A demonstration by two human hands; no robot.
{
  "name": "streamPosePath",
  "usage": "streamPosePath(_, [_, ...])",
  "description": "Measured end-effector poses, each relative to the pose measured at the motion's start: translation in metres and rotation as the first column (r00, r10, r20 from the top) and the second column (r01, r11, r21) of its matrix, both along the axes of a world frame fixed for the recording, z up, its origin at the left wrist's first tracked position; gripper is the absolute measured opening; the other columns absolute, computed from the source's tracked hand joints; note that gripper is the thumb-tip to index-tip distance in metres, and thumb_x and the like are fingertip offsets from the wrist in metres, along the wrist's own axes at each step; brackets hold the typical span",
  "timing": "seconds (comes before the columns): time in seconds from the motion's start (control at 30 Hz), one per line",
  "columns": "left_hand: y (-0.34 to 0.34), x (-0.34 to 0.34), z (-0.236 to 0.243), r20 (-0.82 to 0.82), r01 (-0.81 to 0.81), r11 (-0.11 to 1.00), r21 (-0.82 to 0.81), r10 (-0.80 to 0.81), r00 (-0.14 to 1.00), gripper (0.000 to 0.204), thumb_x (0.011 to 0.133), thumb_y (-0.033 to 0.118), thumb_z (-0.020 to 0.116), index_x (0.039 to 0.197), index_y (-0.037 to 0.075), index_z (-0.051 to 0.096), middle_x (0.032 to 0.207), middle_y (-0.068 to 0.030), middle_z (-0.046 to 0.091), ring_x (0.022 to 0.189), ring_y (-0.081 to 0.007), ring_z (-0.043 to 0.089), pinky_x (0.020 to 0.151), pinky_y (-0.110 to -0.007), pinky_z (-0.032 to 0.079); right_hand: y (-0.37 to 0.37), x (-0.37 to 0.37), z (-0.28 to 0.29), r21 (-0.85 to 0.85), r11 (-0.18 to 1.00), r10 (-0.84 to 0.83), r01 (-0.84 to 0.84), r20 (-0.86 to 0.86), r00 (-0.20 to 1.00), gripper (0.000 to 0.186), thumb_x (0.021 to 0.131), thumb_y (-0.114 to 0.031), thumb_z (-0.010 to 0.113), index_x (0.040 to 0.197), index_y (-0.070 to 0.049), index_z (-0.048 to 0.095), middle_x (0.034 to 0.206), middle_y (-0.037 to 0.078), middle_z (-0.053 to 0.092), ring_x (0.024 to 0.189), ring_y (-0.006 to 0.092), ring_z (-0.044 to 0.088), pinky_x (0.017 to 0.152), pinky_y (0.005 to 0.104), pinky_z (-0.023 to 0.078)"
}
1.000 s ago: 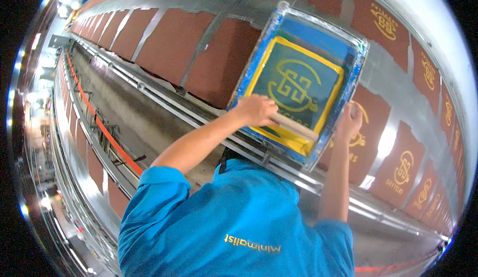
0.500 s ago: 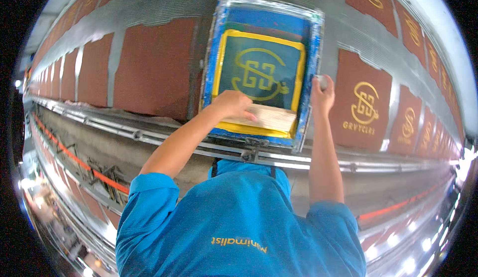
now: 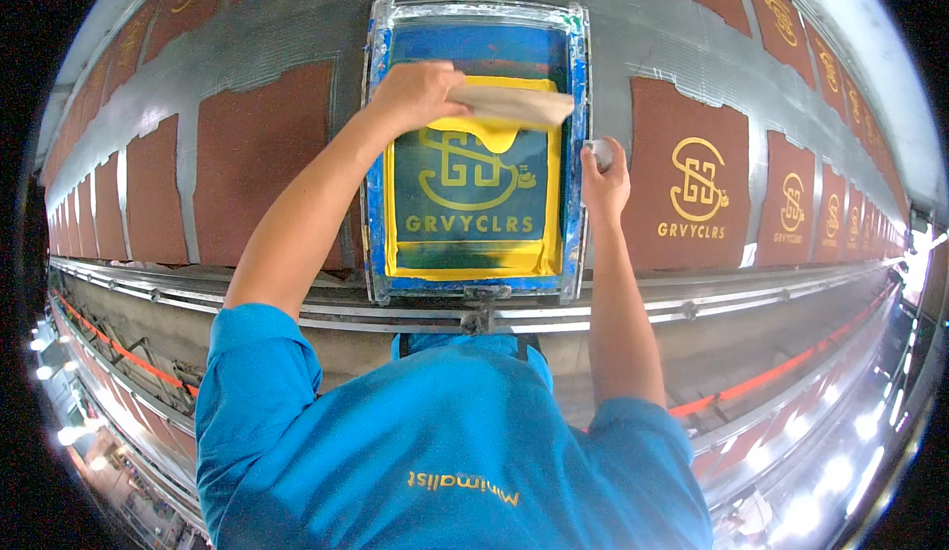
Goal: The person uses a squeegee to spread yellow ink across a screen-printing frame with a logo stencil, repeatedly pulling the ink from top to bottom over the same area. The person works over a conveyor belt with maroon garments below, but the garments are not directly manipulated in the clip.
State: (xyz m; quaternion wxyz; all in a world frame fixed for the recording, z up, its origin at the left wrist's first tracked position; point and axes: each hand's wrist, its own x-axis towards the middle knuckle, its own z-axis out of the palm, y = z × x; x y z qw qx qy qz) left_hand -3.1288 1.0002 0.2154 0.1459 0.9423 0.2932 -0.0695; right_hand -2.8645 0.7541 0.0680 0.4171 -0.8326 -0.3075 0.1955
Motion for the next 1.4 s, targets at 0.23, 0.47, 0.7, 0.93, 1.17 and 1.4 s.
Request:
streamPosePath(0.23, [0.015,-0.005,-0.022,0.028,-0.076,0.996,0.043,0.075,0.997,0.034,0.090,0.042,0.077,0.108,0.013,0.076,0.106,-0.0076,0.073,0.104,-0.0306,0.073,0.086,-0.048,0.060,-0.004,0.004,0.018,0.012,1.000,0.002,0.001,-0.297,0.955,0.058,0.095,-0.036,0.082,0.141,-0.006,0.062,0.105,0.010,0.072,0.089,0.0168,0.067,0.078,0.0344,0.055])
streamPosePath(0.47, [0.031,-0.004,0.000,-0.313,-0.169,0.985,-0.010,0.158,0.937,0.049,0.091,0.055,0.072,0.107,0.009,0.081,0.103,-0.0135,0.080,0.097,-0.0329,0.077,0.086,-0.047,0.062,0.106,0.020,0.110,0.003,0.817,0.475,-0.577,0.563,0.676,0.061,0.087,-0.044,0.088,0.127,-0.002,0.069,0.123,0.022,0.072,0.118,0.0360,0.069,0.096,0.0498,0.056])
streamPosePath(0.7, [0.027,0.003,-0.001,-0.267,-0.189,0.982,0.001,0.183,0.946,0.053,0.085,0.059,0.075,0.105,0.011,0.082,0.101,-0.0126,0.081,0.095,-0.0312,0.078,0.088,-0.047,0.062,0.170,-0.007,0.107,-0.636,0.532,0.825,-0.560,0.240,0.512,0.034,0.090,-0.044,0.082,0.106,-0.014,0.081,0.098,0.009,0.081,0.095,0.0303,0.078,0.087,0.0451,0.062])
streamPosePath(0.93, [0.008,-0.012,-0.014,-0.166,-0.216,0.971,0.099,0.230,0.959,0.044,0.083,0.051,0.078,0.105,0.013,0.082,0.099,-0.0116,0.081,0.095,-0.0318,0.078,0.089,-0.048,0.062,0.146,-0.018,0.090,-0.569,0.615,0.781,-0.546,0.344,0.521,0.024,0.088,-0.031,0.081,0.105,-0.015,0.082,0.098,0.009,0.080,0.094,0.0320,0.077,0.088,0.0455,0.061])
streamPosePath(1.17, [-0.127,-0.059,-0.008,-0.245,-0.320,0.946,-0.051,0.299,0.922,0.043,0.077,0.038,0.082,0.114,0.015,0.078,0.110,-0.0080,0.073,0.105,-0.0320,0.073,0.091,-0.048,0.060,0.015,-0.065,0.096,-0.537,0.564,0.824,-0.628,0.317,0.469,0.017,0.089,-0.013,0.067,0.102,-0.009,0.076,0.103,0.010,0.074,0.103,0.0289,0.072,0.096,0.0443,0.051])
streamPosePath(1.4, [-0.253,-0.107,0.000,-0.222,-0.359,0.930,-0.083,0.334,0.916,0.062,0.071,0.032,0.085,0.129,0.016,0.072,0.120,-0.0073,0.069,0.115,-0.0302,0.068,0.097,-0.049,0.058,-0.116,-0.108,0.095,-0.380,0.663,0.742,-0.645,0.448,0.498,0.021,0.084,-0.010,0.067,0.103,-0.006,0.074,0.106,0.011,0.072,0.102,0.0288,0.070,0.095,0.0426,0.049])
